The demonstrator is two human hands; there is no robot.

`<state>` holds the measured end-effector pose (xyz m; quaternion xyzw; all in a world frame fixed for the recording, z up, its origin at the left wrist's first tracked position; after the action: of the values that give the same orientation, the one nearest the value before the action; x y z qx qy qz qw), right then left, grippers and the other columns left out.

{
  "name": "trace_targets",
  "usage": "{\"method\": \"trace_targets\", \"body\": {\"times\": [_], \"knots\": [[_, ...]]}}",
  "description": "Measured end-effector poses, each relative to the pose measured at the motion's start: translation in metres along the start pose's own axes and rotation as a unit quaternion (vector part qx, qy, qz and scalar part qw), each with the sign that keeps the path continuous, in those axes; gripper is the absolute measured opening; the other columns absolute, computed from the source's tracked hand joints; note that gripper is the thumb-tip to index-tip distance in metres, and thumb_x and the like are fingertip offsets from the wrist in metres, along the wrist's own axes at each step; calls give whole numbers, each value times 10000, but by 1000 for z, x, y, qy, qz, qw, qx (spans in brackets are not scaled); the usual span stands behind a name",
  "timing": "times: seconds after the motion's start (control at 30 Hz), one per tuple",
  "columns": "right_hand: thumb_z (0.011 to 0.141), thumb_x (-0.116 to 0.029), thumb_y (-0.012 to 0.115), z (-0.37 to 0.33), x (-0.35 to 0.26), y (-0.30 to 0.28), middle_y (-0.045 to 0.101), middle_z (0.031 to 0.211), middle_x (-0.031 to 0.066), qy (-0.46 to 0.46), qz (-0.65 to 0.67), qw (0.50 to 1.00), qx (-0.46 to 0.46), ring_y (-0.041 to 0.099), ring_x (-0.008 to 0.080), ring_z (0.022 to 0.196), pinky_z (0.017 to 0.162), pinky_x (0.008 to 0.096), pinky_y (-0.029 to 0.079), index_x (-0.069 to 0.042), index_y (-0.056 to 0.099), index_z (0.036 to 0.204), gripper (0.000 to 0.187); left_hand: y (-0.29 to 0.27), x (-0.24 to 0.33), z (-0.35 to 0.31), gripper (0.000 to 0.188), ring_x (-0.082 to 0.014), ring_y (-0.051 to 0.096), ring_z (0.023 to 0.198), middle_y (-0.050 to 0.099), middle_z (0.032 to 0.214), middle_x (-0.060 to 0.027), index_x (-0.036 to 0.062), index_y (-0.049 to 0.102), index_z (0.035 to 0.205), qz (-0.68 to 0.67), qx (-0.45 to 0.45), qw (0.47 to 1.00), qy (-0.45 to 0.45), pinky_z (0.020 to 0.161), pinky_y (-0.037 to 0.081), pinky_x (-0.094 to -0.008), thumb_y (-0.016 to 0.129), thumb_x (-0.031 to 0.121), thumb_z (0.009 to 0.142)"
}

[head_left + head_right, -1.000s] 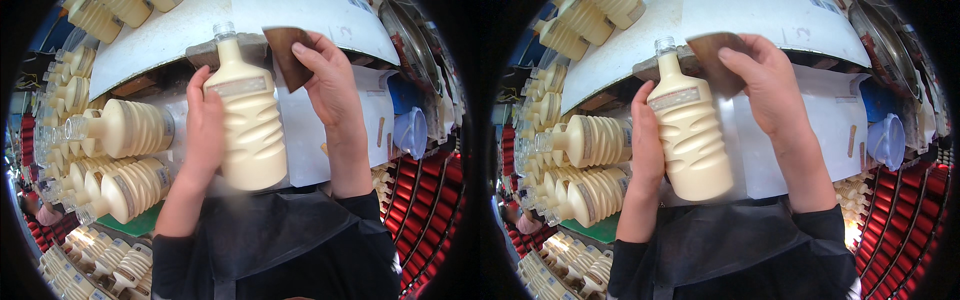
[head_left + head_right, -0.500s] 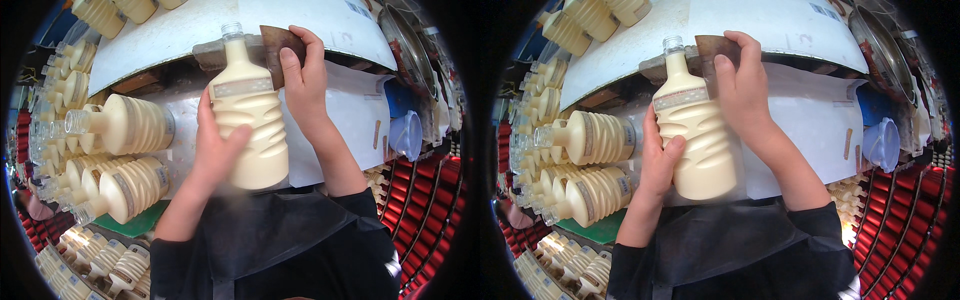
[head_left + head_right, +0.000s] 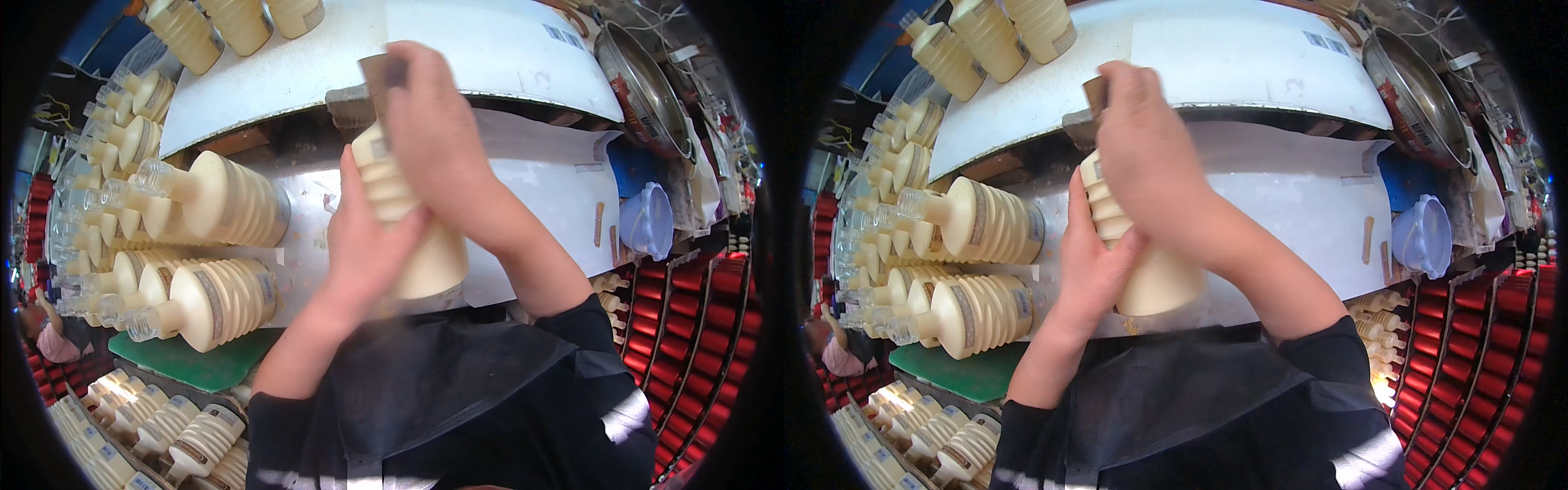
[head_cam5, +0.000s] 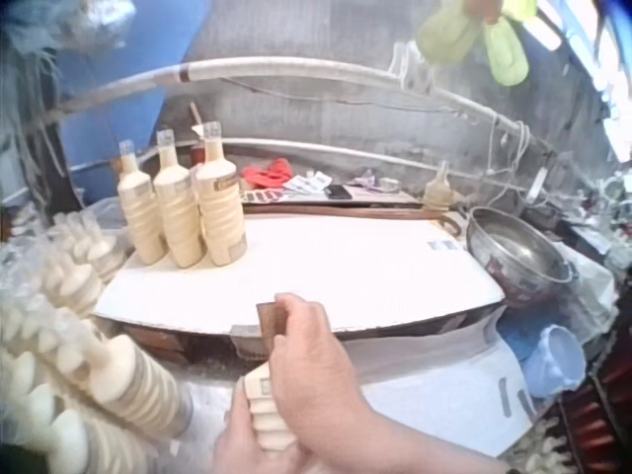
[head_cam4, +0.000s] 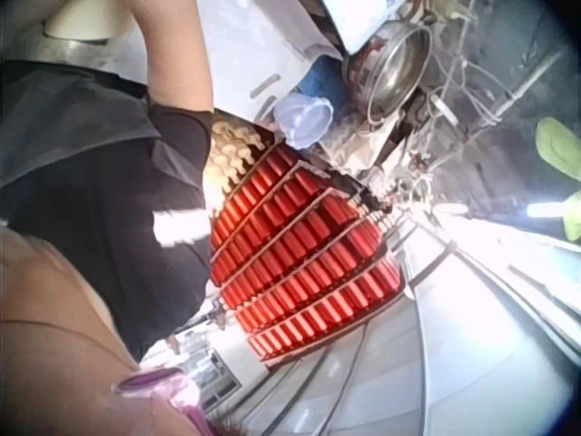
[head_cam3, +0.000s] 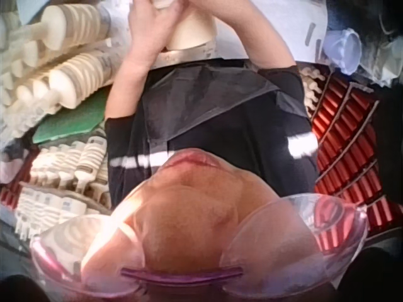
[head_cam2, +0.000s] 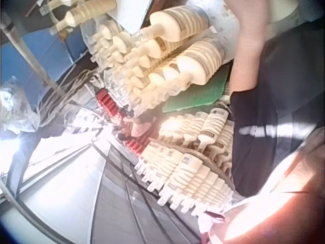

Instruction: The person repeatedly picks up cream-colored plastic bottles from a tray, applies a rectangular label to the side of each bottle, smooths it down, and places the labeled bottle on a nearby surface. The process is repeated for multiple bottles in a continuous loop.

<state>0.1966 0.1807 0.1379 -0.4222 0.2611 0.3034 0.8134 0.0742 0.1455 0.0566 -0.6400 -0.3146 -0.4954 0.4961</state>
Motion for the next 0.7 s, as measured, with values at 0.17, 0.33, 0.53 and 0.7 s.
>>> {"method": "trace_targets", "body": {"times": [0.17, 0.33, 0.53, 0.7], "knots": [[971, -61, 486, 5, -44, 46, 546, 1105, 246, -97, -70, 984, -133, 572, 440, 976, 848, 489, 487, 44, 460, 1318, 363, 2, -1, 1, 765, -405, 632, 1209, 651, 1309, -216, 55, 420, 1463, 9, 11, 1000, 3, 1006, 487, -475, 749, 397, 864], [1001, -118, 496, 1, -22, 32, 533, 1180, 250, -36, -90, 987, -131, 586, 434, 971, 846, 517, 489, 11, 467, 1268, 299, -4, -4, 1, 863, -396, 495, 1376, 463, 1519, -259, 32, 299, 1577, 15, 34, 999, 28, 1120, 402, -429, 727, 335, 891], [986, -75, 512, -19, 53, -23, 517, 1268, 253, 91, 20, 995, 32, 572, 443, 1129, 990, 474, 477, 0, 452, 1346, 372, 6, -3, 4, 885, -309, 392, 1444, 366, 1590, -244, 51, 130, 1650, -31, -33, 996, 72, 1197, 293, -393, 630, 266, 952], [983, -71, 516, -29, 87, -30, 527, 1373, 225, 117, 109, 984, 74, 545, 418, 1250, 1062, 455, 444, -20, 427, 1385, 415, 6, -12, 5, 906, -305, 369, 1443, 338, 1598, -236, 57, 94, 1657, -88, -31, 993, 71, 1208, 263, -390, 619, 311, 963]]}}
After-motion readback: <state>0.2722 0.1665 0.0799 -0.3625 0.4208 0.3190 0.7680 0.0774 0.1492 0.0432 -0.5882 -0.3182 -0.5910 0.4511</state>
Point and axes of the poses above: each hand's wrist, its own z-axis towards the middle knuckle, its own y-axis out of the palm, x = y × z, the point moved 10 cm from there along z, towards the middle knuckle
